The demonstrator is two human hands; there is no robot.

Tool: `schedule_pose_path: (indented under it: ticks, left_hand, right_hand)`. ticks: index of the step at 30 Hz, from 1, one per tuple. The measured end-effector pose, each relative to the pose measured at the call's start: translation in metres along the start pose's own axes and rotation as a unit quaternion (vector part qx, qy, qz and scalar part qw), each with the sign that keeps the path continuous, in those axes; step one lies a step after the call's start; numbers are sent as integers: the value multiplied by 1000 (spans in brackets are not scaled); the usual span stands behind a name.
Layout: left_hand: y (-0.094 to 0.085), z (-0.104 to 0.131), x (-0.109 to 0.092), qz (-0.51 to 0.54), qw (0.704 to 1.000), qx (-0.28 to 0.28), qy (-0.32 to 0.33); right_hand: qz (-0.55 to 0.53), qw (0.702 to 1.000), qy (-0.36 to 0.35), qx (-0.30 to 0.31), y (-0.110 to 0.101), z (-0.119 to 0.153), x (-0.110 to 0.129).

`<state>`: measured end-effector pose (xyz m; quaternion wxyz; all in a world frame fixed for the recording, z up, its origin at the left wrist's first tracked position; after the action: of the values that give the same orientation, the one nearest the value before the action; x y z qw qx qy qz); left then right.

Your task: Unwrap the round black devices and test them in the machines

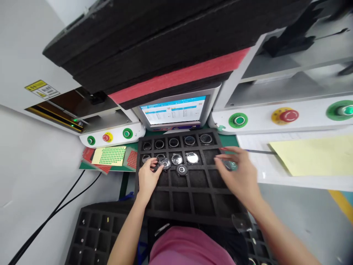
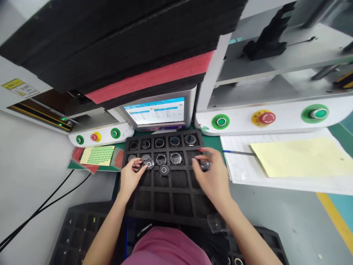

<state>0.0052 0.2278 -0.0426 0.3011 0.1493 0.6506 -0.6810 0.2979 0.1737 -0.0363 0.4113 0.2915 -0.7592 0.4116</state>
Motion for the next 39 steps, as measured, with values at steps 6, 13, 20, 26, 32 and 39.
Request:
schedule_pose_path:
  ticks: [6, 13, 20, 26, 32, 39]
  left_hand:
    - [5, -3, 3, 2, 1000, 17, -17]
    - [9, 1, -11, -39, 998, 49, 19]
    - [19, 7, -11, -98, 993, 56, 29]
    - [20, 8, -14, -105, 992, 55, 38]
    - [15, 11, -25, -93, 989, 63, 92]
    - [6, 16, -48, -104, 977, 1, 186]
  right_hand:
    - [-75, 975, -51, 204, 102, -4, 28]
    - [-96, 955, -18, 280, 165, -3, 24]
    - [-153, 948, 23, 279, 163, -1, 39]
    - [-259, 936, 36, 236, 104, -7, 69]
    - [-252, 943, 195, 100, 9, -5, -2]
    - [-205, 937, 282, -3, -38, 33, -73]
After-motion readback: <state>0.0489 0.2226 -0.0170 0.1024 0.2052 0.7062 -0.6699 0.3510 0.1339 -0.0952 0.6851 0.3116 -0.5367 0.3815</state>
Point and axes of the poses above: each hand's wrist, its own z-axis away from the middle knuckle, its own y-axis out of the palm, x = y × z, the point moved 6 cm from there along -z, towards the middle knuckle, and after that the axes turned 11 degrees about -y, right-handed, at the moved point
